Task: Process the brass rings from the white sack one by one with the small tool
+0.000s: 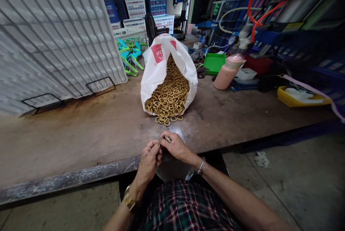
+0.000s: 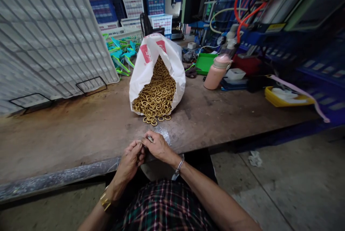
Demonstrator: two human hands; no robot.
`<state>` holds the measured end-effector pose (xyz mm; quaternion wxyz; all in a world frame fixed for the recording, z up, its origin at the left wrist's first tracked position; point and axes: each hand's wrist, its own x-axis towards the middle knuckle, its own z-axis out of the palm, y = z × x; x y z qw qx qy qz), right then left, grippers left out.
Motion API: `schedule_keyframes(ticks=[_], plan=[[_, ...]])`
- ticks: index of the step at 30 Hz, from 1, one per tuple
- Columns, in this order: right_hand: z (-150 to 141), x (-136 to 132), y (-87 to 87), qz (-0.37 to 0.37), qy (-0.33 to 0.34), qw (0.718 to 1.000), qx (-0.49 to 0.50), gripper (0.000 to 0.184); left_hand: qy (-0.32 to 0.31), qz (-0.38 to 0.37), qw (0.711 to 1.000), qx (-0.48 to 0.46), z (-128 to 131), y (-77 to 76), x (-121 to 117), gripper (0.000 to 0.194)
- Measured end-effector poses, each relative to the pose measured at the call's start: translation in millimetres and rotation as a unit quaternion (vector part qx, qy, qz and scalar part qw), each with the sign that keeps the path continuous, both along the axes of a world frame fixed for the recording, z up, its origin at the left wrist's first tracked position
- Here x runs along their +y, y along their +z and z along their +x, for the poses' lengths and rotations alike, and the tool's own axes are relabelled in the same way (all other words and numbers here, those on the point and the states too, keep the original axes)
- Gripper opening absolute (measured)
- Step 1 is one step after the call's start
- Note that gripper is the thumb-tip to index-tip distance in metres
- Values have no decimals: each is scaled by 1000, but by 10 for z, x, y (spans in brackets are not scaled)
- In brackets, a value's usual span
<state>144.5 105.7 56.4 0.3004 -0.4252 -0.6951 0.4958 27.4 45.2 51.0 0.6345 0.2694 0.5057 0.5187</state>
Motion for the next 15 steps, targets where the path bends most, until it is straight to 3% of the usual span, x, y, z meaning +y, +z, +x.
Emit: schedule_keyframes(ticks=[15], plan=[[-17,-13,-40,-15,0,999,28,19,-4,10,996,-92,-27,5,-40,27]])
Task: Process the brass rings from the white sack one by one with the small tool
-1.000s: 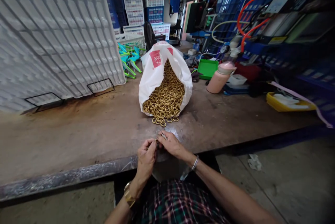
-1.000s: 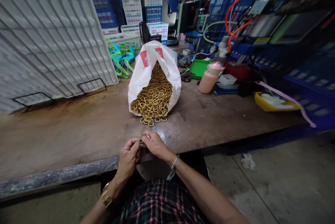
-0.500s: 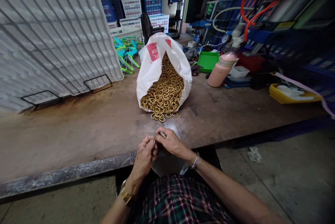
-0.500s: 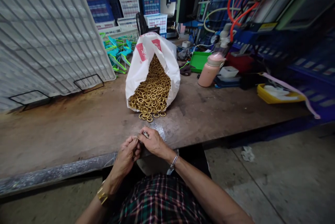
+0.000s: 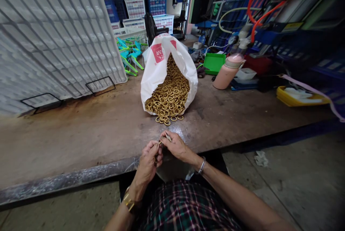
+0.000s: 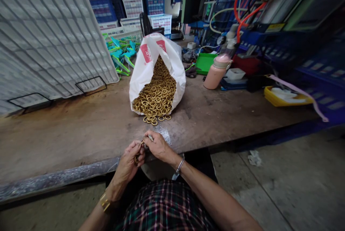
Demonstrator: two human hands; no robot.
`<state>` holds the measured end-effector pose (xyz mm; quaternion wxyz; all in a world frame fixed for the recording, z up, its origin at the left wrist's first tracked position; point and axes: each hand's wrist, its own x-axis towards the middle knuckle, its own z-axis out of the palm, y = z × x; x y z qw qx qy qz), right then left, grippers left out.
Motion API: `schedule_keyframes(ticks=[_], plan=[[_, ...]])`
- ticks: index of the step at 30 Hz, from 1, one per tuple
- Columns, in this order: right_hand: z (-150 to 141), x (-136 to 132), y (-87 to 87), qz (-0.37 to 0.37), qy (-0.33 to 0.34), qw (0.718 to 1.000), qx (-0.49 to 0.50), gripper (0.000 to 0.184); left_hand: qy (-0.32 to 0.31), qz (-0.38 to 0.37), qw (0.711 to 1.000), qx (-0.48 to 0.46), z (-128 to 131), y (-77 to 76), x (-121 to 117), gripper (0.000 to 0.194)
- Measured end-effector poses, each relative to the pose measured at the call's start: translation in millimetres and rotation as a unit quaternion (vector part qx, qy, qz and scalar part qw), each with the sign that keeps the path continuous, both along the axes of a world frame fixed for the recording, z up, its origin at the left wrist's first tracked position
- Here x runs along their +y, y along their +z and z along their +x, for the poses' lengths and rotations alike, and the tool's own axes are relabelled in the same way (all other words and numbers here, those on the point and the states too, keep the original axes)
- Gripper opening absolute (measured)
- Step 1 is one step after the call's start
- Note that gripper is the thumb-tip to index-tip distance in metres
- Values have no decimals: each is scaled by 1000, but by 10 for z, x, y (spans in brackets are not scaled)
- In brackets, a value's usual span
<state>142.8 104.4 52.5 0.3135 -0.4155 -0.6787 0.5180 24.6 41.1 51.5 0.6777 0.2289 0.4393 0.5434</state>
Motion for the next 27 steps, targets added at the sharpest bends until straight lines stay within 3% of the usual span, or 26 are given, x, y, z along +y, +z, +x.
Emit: schedule_keyframes(ticks=[7,10,17,27], plan=[[-13,-2,-12,5,0,1000,7,19,14,9,1000,-19,-10,-50,-16,29],[10,-7,-38,43,-11,998,-48,17,20,12,999,-22,-15,-33,-13,30],[70,-99,-54,183,76,943,-267,26,27,23,999,-12,-21,-11,0,31],[35,-126,25,208,80,917,-332,28,21,19,998,60,-5,28,-16,28]])
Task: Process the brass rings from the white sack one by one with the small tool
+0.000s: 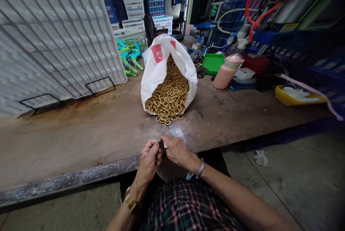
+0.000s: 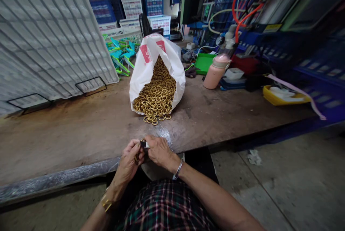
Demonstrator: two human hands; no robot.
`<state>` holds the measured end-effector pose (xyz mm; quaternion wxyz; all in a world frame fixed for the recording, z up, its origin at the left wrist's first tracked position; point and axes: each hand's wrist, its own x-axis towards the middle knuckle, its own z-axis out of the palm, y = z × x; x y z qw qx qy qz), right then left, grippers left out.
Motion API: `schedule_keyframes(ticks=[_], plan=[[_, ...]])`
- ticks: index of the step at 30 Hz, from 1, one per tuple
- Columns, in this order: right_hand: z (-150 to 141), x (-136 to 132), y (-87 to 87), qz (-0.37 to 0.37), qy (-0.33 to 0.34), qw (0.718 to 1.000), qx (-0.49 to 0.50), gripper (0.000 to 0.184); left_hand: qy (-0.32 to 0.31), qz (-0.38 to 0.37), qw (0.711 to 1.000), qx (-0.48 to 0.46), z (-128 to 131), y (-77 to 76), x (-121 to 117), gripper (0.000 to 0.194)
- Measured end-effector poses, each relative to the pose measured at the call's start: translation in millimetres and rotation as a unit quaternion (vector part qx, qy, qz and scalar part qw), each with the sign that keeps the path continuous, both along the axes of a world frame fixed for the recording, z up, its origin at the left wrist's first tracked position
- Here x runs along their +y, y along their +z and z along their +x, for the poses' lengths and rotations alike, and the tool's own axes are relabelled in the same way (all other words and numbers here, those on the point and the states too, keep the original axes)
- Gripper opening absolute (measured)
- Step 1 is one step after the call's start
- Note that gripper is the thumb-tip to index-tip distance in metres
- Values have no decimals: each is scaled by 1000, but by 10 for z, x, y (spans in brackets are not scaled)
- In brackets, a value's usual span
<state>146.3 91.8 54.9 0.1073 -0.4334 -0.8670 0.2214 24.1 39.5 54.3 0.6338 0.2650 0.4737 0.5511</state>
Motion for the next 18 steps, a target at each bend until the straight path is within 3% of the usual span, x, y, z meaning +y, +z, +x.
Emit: schedule_keyframes(ticks=[6,14,18], plan=[[-14,-9,78,-17,-13,999,-34,27,9,5,999,52,-6,-26,4,32],[-23,-13,29,-17,-13,999,-42,27,-4,16,994,110,-50,-84,-3,31],[-38,29,26,-26,-7,998,-58,26,-9,18,995,94,-59,-63,-18,31]])
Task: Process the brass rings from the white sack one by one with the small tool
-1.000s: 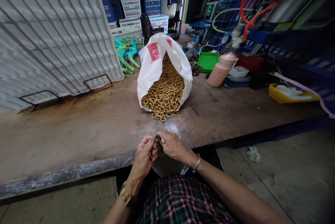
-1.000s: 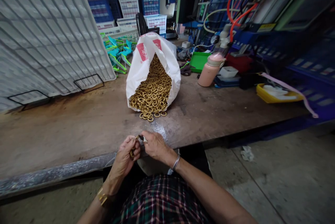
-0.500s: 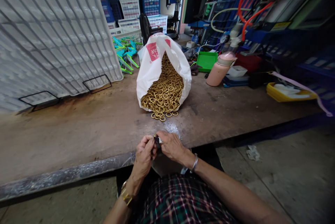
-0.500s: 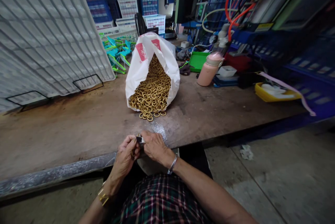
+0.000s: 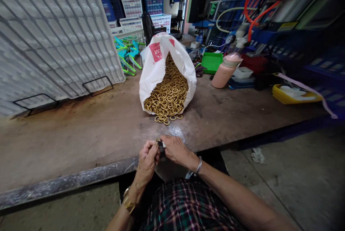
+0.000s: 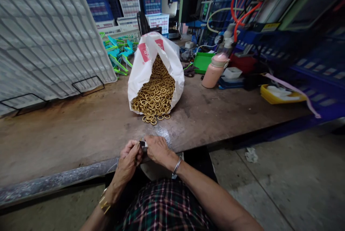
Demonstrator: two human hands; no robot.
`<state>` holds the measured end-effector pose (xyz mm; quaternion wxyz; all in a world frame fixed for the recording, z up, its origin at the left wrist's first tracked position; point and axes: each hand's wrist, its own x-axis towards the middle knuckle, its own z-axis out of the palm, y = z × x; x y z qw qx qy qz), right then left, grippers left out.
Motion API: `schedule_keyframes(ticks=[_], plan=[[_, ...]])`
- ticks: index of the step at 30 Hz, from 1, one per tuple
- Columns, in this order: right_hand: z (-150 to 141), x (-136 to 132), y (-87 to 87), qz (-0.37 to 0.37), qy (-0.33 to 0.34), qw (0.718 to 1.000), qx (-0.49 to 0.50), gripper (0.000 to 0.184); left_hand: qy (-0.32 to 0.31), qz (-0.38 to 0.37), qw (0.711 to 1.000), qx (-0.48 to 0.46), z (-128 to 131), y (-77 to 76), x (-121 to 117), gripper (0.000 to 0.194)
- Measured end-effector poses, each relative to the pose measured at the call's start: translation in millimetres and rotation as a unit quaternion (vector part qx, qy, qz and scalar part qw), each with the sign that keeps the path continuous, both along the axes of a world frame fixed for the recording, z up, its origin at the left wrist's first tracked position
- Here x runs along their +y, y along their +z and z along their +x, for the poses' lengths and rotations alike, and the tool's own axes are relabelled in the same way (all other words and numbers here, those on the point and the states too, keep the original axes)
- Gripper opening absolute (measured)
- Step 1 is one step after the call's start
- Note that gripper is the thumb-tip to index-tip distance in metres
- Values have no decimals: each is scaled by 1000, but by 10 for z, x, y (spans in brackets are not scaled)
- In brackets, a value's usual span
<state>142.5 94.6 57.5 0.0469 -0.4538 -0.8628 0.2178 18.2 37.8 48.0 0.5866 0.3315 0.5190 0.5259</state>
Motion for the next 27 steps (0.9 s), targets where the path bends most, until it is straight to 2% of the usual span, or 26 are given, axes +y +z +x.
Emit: schedule_keyframes(ticks=[3,6,10,14,17,21,27], plan=[[18,108,-5,7,-33,999,-29,27,-22,-6,999,-41,26,71,-40,30],[108,282,-32,35,-111,991,-59,26,-45,-20,993,-105,62,144,-75,29],[303,522,-71,87,-215,971,-64,27,-11,-46,984,-173,72,148,-57,30],[425,670,-92,91,-279,952,-85,25,8,-61,978,-201,58,101,-15,31],[442,709,-104,91,-290,948,-95,26,7,-70,972,-224,51,94,1,28],[452,702,-107,98,-276,953,-84,25,0,-91,959,-268,34,107,13,34],[483,652,-118,102,-254,959,-66,25,26,-114,936,-331,14,94,49,23]])
